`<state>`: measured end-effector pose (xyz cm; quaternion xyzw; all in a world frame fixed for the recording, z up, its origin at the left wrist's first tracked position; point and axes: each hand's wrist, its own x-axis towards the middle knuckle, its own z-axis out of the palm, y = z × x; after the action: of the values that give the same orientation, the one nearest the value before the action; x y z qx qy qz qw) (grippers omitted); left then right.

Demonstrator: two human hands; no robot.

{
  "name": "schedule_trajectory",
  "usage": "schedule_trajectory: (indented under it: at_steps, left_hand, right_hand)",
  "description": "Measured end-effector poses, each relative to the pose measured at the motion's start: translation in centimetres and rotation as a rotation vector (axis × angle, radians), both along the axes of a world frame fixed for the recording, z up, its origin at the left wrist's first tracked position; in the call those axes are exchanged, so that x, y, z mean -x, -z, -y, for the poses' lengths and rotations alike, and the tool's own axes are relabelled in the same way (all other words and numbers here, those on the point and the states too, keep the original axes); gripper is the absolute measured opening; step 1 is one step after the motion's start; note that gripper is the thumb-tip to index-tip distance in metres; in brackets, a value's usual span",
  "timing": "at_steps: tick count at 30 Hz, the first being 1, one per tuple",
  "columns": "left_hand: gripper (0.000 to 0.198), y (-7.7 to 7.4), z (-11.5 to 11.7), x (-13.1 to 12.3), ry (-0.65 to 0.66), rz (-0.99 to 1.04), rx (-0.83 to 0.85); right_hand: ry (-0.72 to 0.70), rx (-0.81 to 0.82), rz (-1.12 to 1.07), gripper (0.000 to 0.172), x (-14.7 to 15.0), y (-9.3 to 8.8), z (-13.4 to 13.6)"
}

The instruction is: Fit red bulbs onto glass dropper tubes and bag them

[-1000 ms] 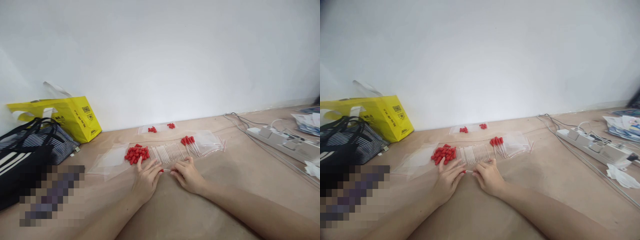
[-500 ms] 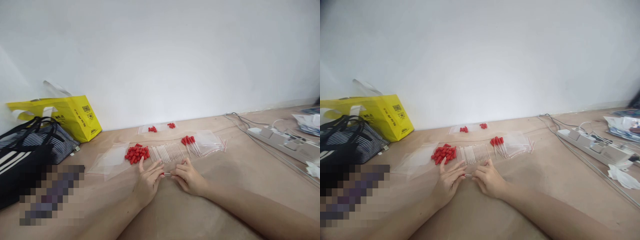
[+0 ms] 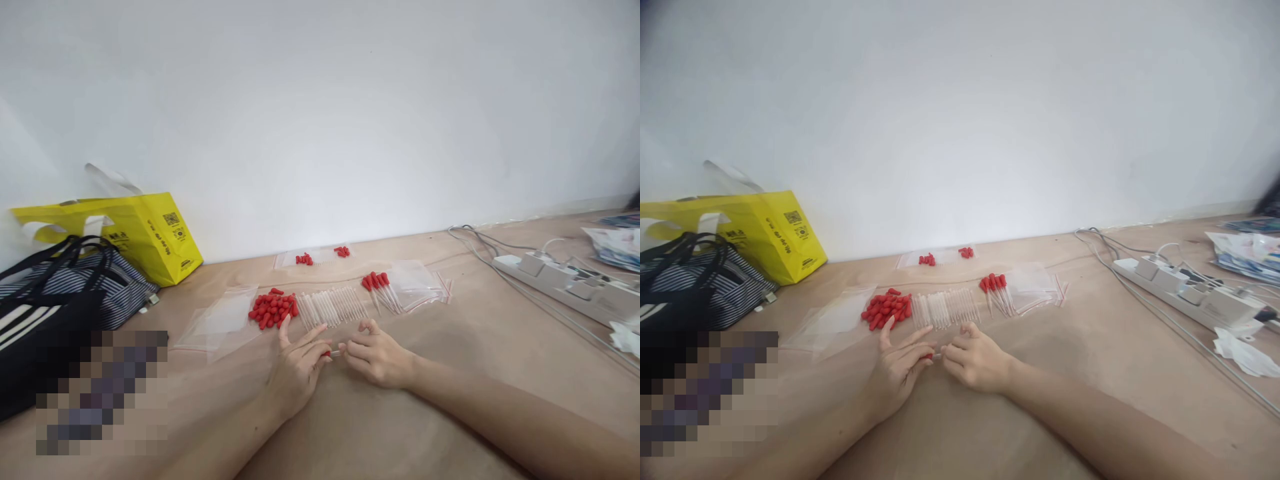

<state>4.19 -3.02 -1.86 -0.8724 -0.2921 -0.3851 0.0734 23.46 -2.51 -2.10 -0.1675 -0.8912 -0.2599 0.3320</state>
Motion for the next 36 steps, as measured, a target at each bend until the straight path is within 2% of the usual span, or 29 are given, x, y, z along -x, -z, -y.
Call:
schedule_trajectory:
  at_steps: [9, 17, 27, 36]
  left_hand:
    - [0.02, -1.4, 0.6, -0.5, 0.008, -0.037, 0.004]
    - [0.014, -1.6, 0.1, 0.3, -0.037, -0.032, -0.034]
    - [0.016, -0.1, -0.7, 1.0, -0.052, -0.037, 0.023]
    - [0.018, -1.3, 0.3, 0.0, -0.029, -0.056, 0.07]
  right_hand:
    - [0.001, -0.138, 0.011, 0.026, 0.2, -0.1, 0.3]
    - [0.06, 0.211, -0.173, 0.028, -0.5, 0.9, -0.3]
    - [0.039, 0.257, -0.093, 0.038, -1.2, 1.1, -0.8]
    - [-0.062, 0.356, -0.182, 0.044, -0.8, 1.4, -0.7]
